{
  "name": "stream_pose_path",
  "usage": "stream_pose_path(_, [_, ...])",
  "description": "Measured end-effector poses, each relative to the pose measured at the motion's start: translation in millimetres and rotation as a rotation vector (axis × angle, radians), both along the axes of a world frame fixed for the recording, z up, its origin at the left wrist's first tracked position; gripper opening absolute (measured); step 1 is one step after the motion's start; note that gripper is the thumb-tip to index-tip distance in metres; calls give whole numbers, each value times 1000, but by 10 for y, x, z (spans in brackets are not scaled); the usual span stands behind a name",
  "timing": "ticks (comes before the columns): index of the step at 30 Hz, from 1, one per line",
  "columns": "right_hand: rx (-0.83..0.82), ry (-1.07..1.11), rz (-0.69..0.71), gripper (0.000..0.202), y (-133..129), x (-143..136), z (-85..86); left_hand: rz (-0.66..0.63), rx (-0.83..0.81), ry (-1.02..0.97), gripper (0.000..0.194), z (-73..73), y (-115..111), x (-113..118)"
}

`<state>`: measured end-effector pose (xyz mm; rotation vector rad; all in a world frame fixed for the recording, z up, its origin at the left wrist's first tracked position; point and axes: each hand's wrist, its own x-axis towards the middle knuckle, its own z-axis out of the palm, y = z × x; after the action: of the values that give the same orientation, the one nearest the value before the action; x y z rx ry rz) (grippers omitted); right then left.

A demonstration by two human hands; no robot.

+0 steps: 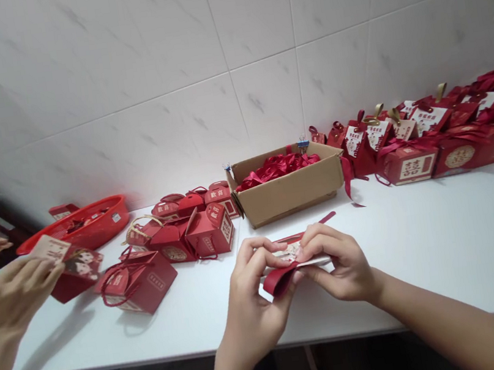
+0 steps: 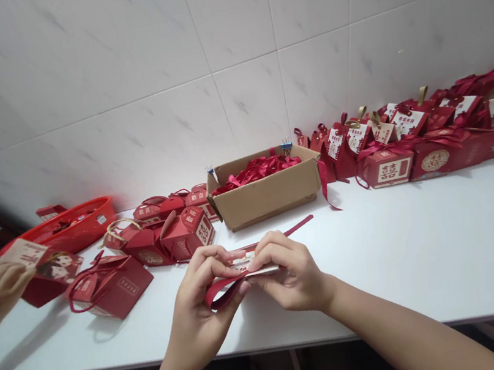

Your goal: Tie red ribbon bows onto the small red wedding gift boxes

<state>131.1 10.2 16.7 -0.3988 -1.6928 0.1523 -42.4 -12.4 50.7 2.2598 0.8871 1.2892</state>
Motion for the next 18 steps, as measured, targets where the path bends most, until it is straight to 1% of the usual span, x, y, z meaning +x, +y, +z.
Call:
stream_pose_path(3, [3,-10,-6,13,-3,-2,-12,10,15,17,13,4,2,3])
stream_pose_path(9, [-5,-12,-19,11,-2,0,-37,-29,21,27,15,5,34,7])
stream_pose_path(13, [-43,-13,21,10,56,14,-23,1,2,14,11,-31,29,14])
stream_pose_path(14, [-52,-12,31,9,81,22,-8,14,1,19,12,-42,26,12])
stream_pose_path(15, [-59,-13,37,8,107,34,12,30,3,21,20,-52,23,8])
stream_pose_path(18, [-113,-21,0,6,149,131,105,101,20,-34,61,-73,24,-29])
